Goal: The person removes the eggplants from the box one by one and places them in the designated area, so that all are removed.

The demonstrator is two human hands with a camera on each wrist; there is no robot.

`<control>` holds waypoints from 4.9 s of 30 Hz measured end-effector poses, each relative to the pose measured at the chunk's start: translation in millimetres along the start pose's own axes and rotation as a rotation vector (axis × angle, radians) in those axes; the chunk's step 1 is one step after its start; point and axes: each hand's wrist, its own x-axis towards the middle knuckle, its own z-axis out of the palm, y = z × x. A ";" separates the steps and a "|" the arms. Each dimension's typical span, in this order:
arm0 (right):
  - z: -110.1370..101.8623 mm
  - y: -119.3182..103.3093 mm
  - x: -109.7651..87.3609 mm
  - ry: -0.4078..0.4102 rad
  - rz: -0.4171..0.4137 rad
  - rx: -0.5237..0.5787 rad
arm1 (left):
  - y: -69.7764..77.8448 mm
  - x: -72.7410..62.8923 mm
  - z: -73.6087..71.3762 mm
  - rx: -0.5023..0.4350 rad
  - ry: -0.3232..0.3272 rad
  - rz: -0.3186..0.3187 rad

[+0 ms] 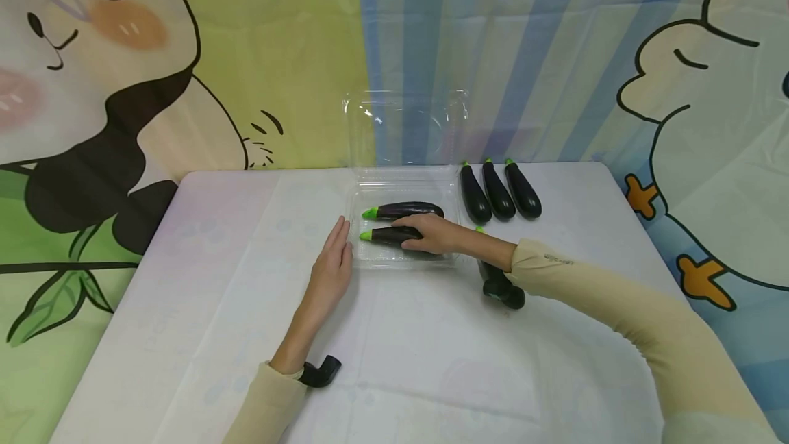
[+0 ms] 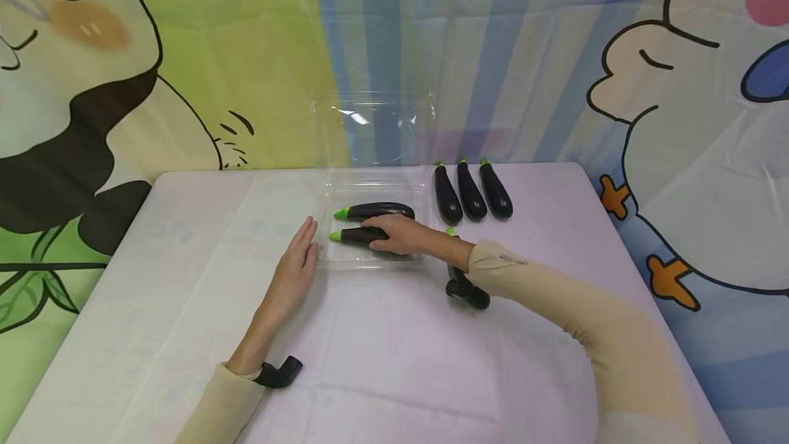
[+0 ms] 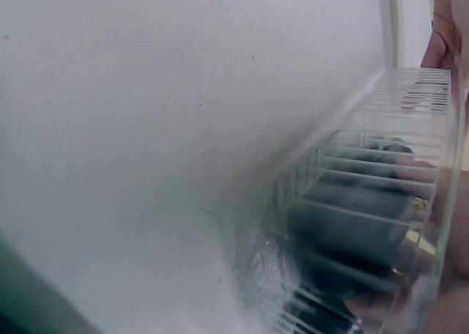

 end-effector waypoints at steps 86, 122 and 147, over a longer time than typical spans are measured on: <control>-7.5 -25.0 -116.2 0.519 0.043 0.094 | 0.0 0.4 0.5 0.014 -0.015 -0.025; 12.5 0.6 -155.4 0.687 0.168 0.171 | 2.2 0.2 -0.5 0.011 -0.018 -0.016; 16.8 23.1 -188.3 0.735 0.305 0.178 | 2.7 -0.6 -0.7 0.011 -0.028 -0.032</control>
